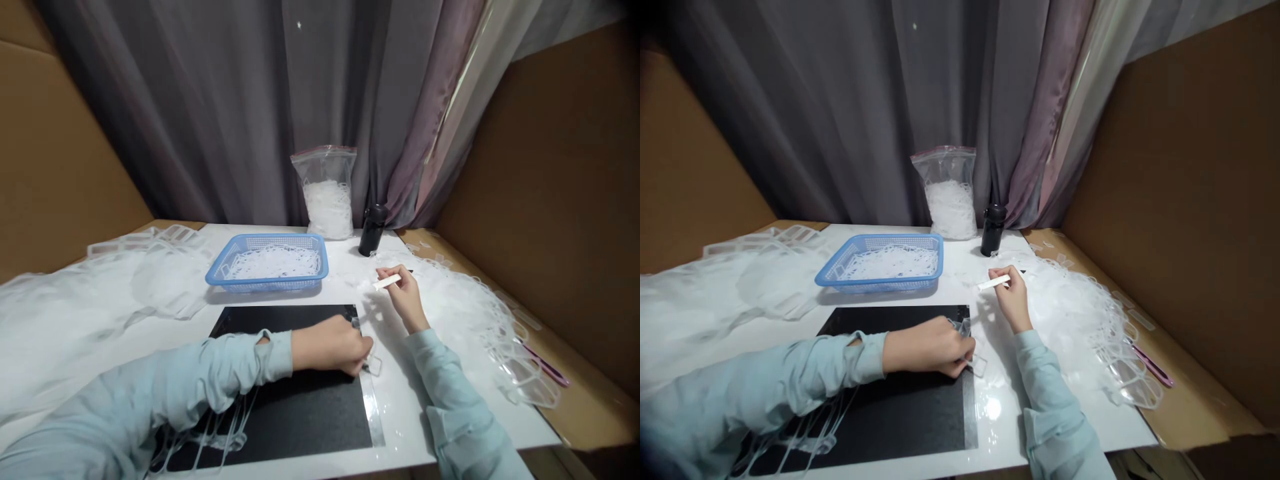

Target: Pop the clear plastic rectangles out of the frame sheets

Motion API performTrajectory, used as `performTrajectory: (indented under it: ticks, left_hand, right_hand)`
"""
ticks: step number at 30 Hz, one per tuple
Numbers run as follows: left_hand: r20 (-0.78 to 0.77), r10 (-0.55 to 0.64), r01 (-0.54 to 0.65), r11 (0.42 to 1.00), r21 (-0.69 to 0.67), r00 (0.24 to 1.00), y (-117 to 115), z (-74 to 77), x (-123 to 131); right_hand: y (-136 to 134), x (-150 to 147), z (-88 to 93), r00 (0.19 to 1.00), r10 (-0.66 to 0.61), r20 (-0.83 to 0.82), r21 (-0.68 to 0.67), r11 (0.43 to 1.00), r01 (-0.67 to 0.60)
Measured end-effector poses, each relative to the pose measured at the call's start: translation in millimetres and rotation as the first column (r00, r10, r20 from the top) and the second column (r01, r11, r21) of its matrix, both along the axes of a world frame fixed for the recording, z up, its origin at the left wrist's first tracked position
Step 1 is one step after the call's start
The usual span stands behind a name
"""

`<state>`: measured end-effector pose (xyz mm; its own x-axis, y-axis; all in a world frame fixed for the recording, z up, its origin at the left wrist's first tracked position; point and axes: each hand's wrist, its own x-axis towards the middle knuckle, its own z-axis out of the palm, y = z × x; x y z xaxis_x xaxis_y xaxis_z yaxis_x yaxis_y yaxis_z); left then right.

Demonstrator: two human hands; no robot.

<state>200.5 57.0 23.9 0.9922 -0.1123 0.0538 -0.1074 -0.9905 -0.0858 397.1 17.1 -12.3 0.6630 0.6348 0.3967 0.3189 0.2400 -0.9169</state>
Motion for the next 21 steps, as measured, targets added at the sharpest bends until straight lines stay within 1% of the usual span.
performTrajectory:
  ticks: [4, 6, 7, 9, 13, 15, 21]
  left_hand:
    - [0.069, 0.104, -0.105, 0.994, 0.012, 0.992, 25.3, 29.2, -8.1]
    - [0.087, 0.147, -0.147, 0.989, -0.001, 0.985, 37.1, 38.7, -13.5]
    - [0.087, 0.159, -0.158, 0.987, -0.009, 0.984, 41.2, 40.2, -16.4]
    - [0.061, 0.160, -0.158, 0.987, -0.029, 0.985, 45.7, 36.5, -22.5]
    - [-0.039, 0.099, -0.102, 0.991, -0.082, 0.994, 47.0, 17.7, -33.6]
    - [-0.076, 0.073, -0.081, 0.991, -0.111, 0.994, 47.8, 11.8, -36.7]
    - [-0.126, 0.069, -0.086, 0.988, -0.132, 0.990, 47.1, 9.6, -38.3]
  right_hand:
    - [-0.8, 1.6, 1.2, 1.000, -0.006, 0.002, 0.003, 1.000, 0.006]
    - [-1.3, 2.1, 1.9, 1.000, -0.006, 0.004, 0.004, 1.000, 0.006]
    - [-1.6, 2.3, 2.2, 1.000, -0.005, 0.005, 0.004, 1.000, 0.005]
    - [-2.1, 2.4, 2.5, 1.000, -0.002, 0.005, 0.003, 1.000, 0.002]
    - [-2.4, 2.4, 2.3, 1.000, -0.001, 0.010, -0.002, 1.000, 0.001]
    - [-2.2, 2.6, 1.7, 1.000, -0.002, 0.012, -0.003, 1.000, 0.002]
    - [-1.8, 4.6, -1.4, 1.000, -0.002, 0.005, -0.013, 1.000, 0.003]
